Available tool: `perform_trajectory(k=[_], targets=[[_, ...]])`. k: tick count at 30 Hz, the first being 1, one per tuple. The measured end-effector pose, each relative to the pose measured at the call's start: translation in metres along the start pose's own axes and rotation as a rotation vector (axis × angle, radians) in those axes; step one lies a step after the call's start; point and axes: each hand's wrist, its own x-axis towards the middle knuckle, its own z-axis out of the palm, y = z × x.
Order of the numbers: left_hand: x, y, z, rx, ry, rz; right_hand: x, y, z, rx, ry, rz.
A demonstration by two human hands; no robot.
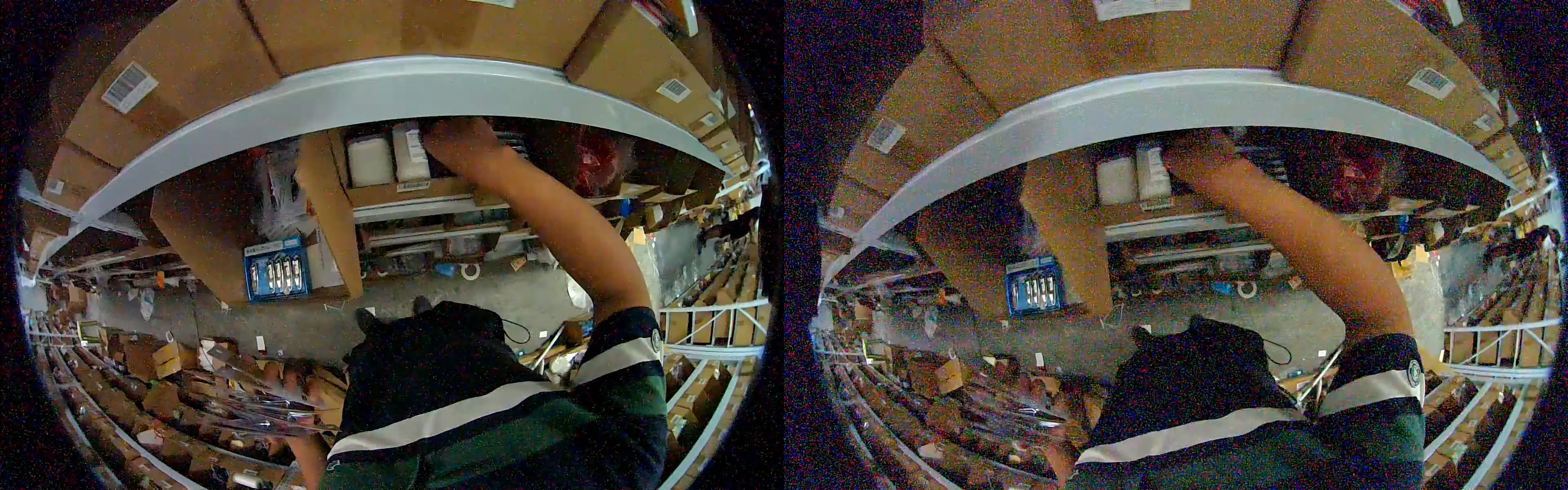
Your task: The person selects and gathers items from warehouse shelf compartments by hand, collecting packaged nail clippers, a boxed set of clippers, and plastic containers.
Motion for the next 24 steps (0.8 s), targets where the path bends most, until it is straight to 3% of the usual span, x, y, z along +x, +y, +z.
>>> perform_trajectory(k=[2, 6, 9, 12, 14, 15, 16, 18, 20, 23, 24], targets=[[0.000, 0.008, -0.004, -0.005, -0.005, -0.003, -0.003, -0.003, -0.012, -0.068, -0.208, -0.028], [0.003, 0.020, -0.009, -0.016, -0.015, -0.020, 0.006, 0.002, -0.006, -0.023, -0.200, 0.059], [0.008, 0.027, -0.009, -0.018, -0.018, -0.047, 0.009, 0.001, -0.016, 0.017, -0.462, 0.064], [0.015, 0.031, -0.007, -0.020, -0.030, -0.074, 0.010, -0.002, -0.015, 0.021, -0.332, 0.080], [0.019, 0.033, -0.003, -0.024, -0.038, -0.090, 0.018, 0.004, -0.007, 0.093, -0.680, 0.064], [0.022, 0.033, -0.001, -0.021, -0.044, -0.096, 0.016, 0.002, -0.008, 0.096, -0.683, 0.068], [0.023, 0.033, 0.000, -0.025, -0.054, -0.104, 0.013, 0.000, -0.009, 0.088, -0.448, 0.087], [0.025, 0.034, -0.001, -0.041, -0.087, -0.118, 0.010, 0.000, -0.003, 0.079, -0.216, 0.111], [0.020, 0.039, -0.018, -0.057, -0.220, -0.125, 0.011, 0.004, -0.003, 0.104, -0.151, 0.118], [0.001, 0.054, -0.034, 0.006, 0.130, -0.048, 0.015, 0.009, -0.011, 0.162, -0.123, 0.145], [0.009, 0.049, -0.022, 0.016, 0.027, -0.077, 0.015, 0.011, -0.013, 0.191, -0.112, 0.163]])
